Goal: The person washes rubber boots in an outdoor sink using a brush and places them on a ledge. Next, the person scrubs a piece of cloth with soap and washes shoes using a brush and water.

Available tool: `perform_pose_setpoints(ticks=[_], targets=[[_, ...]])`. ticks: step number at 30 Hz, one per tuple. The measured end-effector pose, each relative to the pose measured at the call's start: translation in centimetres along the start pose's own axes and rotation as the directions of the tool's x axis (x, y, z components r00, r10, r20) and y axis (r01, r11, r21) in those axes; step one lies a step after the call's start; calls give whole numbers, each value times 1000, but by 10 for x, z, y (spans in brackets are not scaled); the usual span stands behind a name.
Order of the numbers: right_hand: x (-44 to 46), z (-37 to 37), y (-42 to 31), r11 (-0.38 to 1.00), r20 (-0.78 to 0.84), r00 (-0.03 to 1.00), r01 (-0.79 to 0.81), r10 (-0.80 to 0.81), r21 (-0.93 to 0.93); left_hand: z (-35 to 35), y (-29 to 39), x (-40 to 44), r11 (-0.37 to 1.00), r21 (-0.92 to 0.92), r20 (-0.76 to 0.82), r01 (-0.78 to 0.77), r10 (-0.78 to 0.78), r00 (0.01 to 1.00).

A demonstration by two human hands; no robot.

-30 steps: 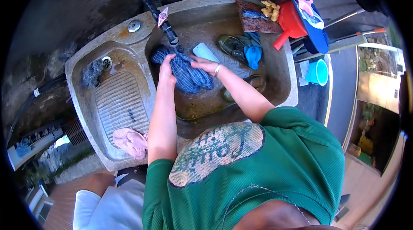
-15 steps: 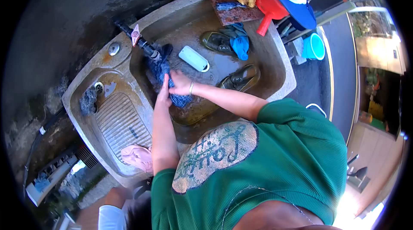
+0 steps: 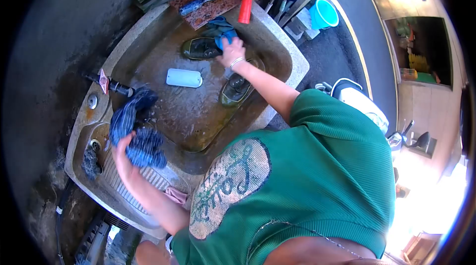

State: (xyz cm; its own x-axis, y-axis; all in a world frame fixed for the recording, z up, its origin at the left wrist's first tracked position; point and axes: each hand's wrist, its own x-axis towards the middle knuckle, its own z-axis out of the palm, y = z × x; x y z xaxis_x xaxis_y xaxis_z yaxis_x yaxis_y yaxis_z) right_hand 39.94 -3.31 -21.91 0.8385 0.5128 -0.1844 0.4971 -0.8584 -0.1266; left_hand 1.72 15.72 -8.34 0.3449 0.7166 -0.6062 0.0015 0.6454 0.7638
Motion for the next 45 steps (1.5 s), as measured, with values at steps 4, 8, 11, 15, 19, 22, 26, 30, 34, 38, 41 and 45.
perform_pose_setpoints(ticks=[4, 8, 11, 15, 19, 22, 26, 30, 34, 38, 41, 45], targets=[[42, 32, 39, 986, 187, 979, -48, 78, -157, -31, 24, -66, 988, 7, -212, -154, 152, 965], [57, -13, 33, 997, -116, 991, 66, -61, 42, -76, 19, -95, 929, -21, -98, -369, 366, 926], [64, -19, 12, 692, -341, 852, 523, -397, 498, -78, 11, -89, 941, 65, -230, -332, 338, 913], [86, 10, -2, 754, -250, 830, 557, -498, 349, -58, 11, -76, 961, 153, -217, -231, 261, 941], [95, 21, -5, 993, -99, 989, 113, -110, 23, -36, 15, -95, 958, 113, -129, -263, 277, 952], [26, 2, -52, 807, -297, 758, 487, -580, -334, 2, -3, -94, 973, 80, -44, -217, 221, 974], [-35, 49, -107, 672, 245, 641, 738, -728, 63, 48, -75, -29, 956, 216, 172, -198, 163, 972], [-17, 118, -108, 751, 114, 742, 657, -660, 69, 39, -214, 31, 945, 255, 106, -204, 182, 977], [-36, 86, -120, 827, -140, 886, 464, -443, 317, 71, -238, 34, 363, 629, -628, 687, -284, 725], [-71, 95, -139, 442, -65, 454, 886, -889, 139, 109, -233, 38, 193, 965, -227, 175, 289, 930], [-55, 114, -141, 553, -4, 569, 801, -822, 229, 90, -262, 69, 234, 967, -176, 100, 332, 927], [-90, 119, -127, 626, 183, 603, 703, -776, 338, 74, -282, 83, -50, 999, 24, -4, 390, 921]])
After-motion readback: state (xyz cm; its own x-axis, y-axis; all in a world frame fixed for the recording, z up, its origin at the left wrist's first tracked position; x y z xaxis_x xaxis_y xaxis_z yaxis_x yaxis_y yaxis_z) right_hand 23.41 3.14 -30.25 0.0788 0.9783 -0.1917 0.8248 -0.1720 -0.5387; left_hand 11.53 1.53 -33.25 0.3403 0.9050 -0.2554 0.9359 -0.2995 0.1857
